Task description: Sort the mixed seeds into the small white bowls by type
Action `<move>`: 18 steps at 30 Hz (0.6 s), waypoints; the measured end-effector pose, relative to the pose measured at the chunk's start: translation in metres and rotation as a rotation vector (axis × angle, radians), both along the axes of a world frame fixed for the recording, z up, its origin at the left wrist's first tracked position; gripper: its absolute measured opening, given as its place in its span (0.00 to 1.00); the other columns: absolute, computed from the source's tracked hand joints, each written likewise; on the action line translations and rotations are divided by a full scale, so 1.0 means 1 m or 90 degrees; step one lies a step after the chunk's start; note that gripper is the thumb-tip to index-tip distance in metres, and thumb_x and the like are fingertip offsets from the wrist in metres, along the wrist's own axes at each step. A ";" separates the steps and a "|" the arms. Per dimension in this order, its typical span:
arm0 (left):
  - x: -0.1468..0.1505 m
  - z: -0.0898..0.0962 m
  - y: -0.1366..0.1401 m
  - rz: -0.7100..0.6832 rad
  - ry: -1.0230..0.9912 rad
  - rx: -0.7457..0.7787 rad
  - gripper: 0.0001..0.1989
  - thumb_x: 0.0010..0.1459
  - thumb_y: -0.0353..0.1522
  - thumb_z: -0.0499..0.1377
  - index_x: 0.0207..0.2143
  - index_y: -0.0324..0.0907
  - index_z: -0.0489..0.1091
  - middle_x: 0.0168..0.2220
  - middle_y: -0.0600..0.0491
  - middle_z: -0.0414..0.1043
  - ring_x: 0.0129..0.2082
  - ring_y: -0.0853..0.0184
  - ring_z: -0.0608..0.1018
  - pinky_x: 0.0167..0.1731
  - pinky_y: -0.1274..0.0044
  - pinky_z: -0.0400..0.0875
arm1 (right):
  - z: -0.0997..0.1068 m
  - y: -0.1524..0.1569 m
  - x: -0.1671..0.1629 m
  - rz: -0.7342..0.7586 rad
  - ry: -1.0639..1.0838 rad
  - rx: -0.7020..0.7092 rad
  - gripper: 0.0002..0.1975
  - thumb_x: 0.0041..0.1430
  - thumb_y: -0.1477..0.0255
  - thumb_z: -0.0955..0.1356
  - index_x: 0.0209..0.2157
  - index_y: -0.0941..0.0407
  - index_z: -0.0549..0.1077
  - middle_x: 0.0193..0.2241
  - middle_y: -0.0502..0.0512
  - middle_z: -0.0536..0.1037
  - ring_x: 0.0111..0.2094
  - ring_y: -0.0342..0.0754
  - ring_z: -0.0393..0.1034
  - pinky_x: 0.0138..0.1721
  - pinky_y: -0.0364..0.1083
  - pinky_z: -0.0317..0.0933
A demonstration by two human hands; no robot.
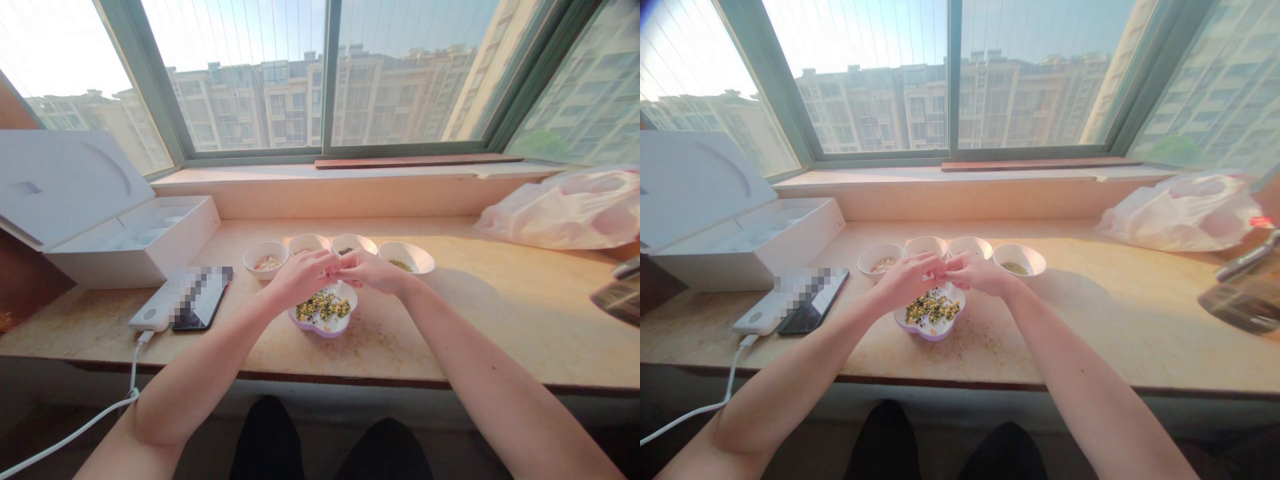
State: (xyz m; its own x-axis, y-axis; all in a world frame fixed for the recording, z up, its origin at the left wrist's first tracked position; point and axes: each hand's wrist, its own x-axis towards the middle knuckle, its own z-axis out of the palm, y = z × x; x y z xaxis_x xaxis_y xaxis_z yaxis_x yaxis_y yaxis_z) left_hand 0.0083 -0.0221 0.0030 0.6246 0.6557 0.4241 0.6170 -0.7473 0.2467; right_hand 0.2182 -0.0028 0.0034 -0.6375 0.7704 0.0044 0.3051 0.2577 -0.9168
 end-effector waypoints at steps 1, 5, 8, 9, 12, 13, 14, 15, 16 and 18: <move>0.000 0.001 0.000 0.004 0.001 -0.006 0.01 0.64 0.30 0.62 0.38 0.42 0.71 0.38 0.54 0.77 0.39 0.66 0.78 0.40 0.74 0.71 | 0.000 0.000 0.000 0.001 -0.004 -0.001 0.22 0.54 0.52 0.75 0.26 0.58 0.75 0.18 0.43 0.62 0.21 0.39 0.52 0.24 0.43 0.46; 0.000 0.004 -0.002 0.045 -0.017 -0.057 0.05 0.65 0.33 0.60 0.42 0.43 0.69 0.39 0.53 0.77 0.37 0.66 0.78 0.39 0.74 0.72 | 0.001 -0.001 0.000 -0.027 0.005 -0.015 0.18 0.55 0.55 0.74 0.30 0.57 0.78 0.19 0.44 0.64 0.22 0.39 0.54 0.24 0.42 0.48; -0.001 0.006 -0.002 0.086 -0.015 -0.085 0.06 0.65 0.34 0.60 0.42 0.42 0.67 0.39 0.52 0.77 0.37 0.64 0.79 0.37 0.74 0.72 | 0.001 0.000 0.001 -0.100 0.036 0.003 0.17 0.55 0.57 0.73 0.35 0.58 0.80 0.22 0.48 0.71 0.23 0.40 0.59 0.25 0.42 0.53; -0.001 0.007 -0.002 0.092 0.001 -0.089 0.05 0.64 0.33 0.59 0.41 0.42 0.67 0.38 0.52 0.77 0.37 0.64 0.79 0.36 0.74 0.71 | 0.001 0.001 0.001 -0.126 0.045 0.023 0.16 0.56 0.58 0.73 0.36 0.58 0.80 0.23 0.49 0.73 0.24 0.41 0.60 0.26 0.42 0.54; -0.003 0.007 -0.003 0.074 0.093 -0.092 0.03 0.62 0.27 0.56 0.37 0.42 0.69 0.39 0.51 0.78 0.37 0.63 0.79 0.36 0.74 0.70 | -0.001 0.005 0.003 -0.210 0.046 0.122 0.15 0.57 0.61 0.71 0.37 0.58 0.81 0.27 0.52 0.77 0.26 0.43 0.65 0.28 0.43 0.58; -0.004 0.007 -0.004 0.057 0.129 -0.092 0.05 0.62 0.26 0.55 0.36 0.42 0.70 0.39 0.50 0.78 0.37 0.63 0.80 0.36 0.74 0.70 | -0.002 0.007 0.004 -0.245 0.033 0.163 0.14 0.57 0.62 0.70 0.37 0.58 0.81 0.28 0.53 0.79 0.27 0.44 0.67 0.29 0.44 0.59; -0.005 0.007 -0.005 0.038 0.162 -0.091 0.06 0.61 0.26 0.55 0.35 0.42 0.72 0.39 0.50 0.78 0.37 0.63 0.80 0.36 0.74 0.70 | -0.002 0.009 0.004 -0.278 0.011 0.202 0.13 0.58 0.63 0.70 0.37 0.58 0.81 0.30 0.54 0.80 0.29 0.45 0.69 0.31 0.44 0.60; -0.006 0.007 -0.006 0.018 0.191 -0.090 0.07 0.60 0.26 0.55 0.36 0.42 0.73 0.40 0.50 0.78 0.37 0.63 0.80 0.35 0.74 0.70 | -0.003 0.011 0.005 -0.310 -0.017 0.237 0.13 0.59 0.63 0.69 0.37 0.58 0.81 0.31 0.55 0.81 0.30 0.46 0.70 0.32 0.45 0.61; -0.007 0.007 -0.006 -0.002 0.215 -0.092 0.07 0.59 0.27 0.56 0.37 0.42 0.74 0.40 0.51 0.78 0.37 0.63 0.80 0.35 0.75 0.70 | -0.003 0.012 0.006 -0.340 -0.052 0.267 0.12 0.60 0.65 0.69 0.38 0.57 0.81 0.32 0.56 0.82 0.31 0.47 0.71 0.34 0.45 0.62; -0.009 0.006 -0.007 -0.034 0.252 -0.109 0.10 0.57 0.27 0.57 0.40 0.44 0.75 0.43 0.51 0.78 0.37 0.63 0.80 0.33 0.75 0.70 | -0.004 0.015 0.007 -0.386 -0.131 0.316 0.11 0.62 0.67 0.68 0.39 0.57 0.82 0.34 0.57 0.83 0.32 0.48 0.73 0.36 0.46 0.64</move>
